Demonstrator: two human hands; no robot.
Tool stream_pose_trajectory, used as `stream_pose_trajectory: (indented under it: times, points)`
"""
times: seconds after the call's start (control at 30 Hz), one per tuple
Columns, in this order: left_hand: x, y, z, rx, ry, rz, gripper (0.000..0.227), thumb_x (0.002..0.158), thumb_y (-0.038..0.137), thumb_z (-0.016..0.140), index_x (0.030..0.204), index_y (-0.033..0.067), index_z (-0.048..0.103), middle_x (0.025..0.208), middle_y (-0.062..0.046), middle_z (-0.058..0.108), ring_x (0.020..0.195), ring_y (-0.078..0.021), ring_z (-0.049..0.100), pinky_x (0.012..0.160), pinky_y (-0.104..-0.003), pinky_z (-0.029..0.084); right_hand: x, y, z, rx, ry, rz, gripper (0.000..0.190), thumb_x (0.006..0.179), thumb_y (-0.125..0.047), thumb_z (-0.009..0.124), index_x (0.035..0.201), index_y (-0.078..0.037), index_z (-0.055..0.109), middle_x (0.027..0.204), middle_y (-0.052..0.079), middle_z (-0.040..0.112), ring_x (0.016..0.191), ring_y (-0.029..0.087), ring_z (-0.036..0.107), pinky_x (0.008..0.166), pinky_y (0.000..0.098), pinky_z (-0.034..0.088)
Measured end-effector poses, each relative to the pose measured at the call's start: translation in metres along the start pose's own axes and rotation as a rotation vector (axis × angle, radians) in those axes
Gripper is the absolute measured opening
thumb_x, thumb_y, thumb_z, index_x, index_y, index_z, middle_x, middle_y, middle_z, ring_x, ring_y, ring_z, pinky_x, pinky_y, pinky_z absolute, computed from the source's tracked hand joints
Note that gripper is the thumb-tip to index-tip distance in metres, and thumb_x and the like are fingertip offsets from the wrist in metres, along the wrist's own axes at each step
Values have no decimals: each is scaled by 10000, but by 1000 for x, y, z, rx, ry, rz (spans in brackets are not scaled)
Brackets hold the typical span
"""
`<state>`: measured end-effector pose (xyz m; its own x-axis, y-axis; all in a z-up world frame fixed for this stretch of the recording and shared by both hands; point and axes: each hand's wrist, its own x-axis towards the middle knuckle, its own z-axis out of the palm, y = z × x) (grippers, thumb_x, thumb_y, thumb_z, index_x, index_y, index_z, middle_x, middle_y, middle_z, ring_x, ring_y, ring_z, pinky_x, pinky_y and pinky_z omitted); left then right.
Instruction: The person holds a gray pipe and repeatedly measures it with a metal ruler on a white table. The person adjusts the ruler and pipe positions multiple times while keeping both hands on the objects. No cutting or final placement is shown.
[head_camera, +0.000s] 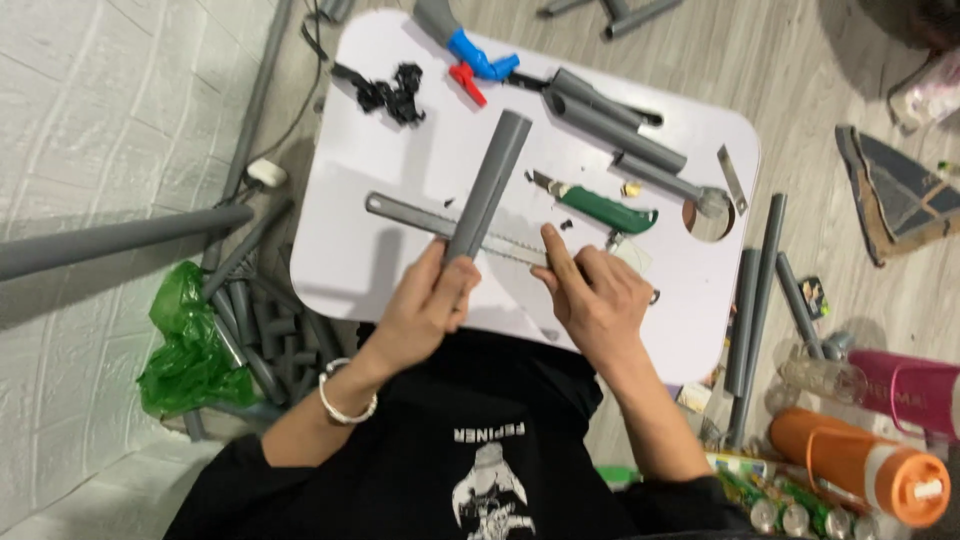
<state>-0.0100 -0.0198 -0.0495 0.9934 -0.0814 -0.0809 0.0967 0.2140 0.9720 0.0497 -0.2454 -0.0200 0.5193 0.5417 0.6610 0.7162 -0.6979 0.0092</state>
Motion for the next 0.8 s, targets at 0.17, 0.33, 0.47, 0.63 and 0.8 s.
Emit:
stream_pose_trajectory:
  times: [0.17,0.33,0.47,0.63,0.8]
  points:
    - [3,1,21,27,-55,20,262,1125,220,441,1098,-26,526,650,-42,525,450,-125,530,398,-261,459,-6,-5,15,-5,35,28,358,1067,-349,637,1260,-91,793,675,24,438,496,219,476,506,315,457]
    - [3,1,23,80,14,-1,305,1118,308,423,1051,33,536,656,-7,519,504,-107,544,418,-253,460,-9,-5,20,-2,21,48,403,1065,-347,638,1288,-38,770,669,45,444,504,254,500,500,357,462]
    - [-8,10,20,82,18,-52,268,1112,239,479,962,22,527,578,-38,525,457,-138,552,404,-258,462,-15,-10,6,-3,0,59,433,1082,-377,598,1296,-42,769,671,38,449,520,238,504,525,329,462]
    - [0,7,35,3,-26,-38,233,1126,207,426,1016,15,499,649,-26,512,499,-93,517,416,-262,470,-7,-13,19,-18,30,80,414,1067,-381,625,1276,-57,774,672,17,431,512,212,492,513,309,448]
    - [-4,-4,36,64,19,5,250,1128,207,410,1004,11,504,638,-27,529,522,-106,533,434,-260,468,-12,-16,12,-9,22,104,389,1073,-362,618,1258,-59,776,665,10,415,493,211,473,503,297,443]
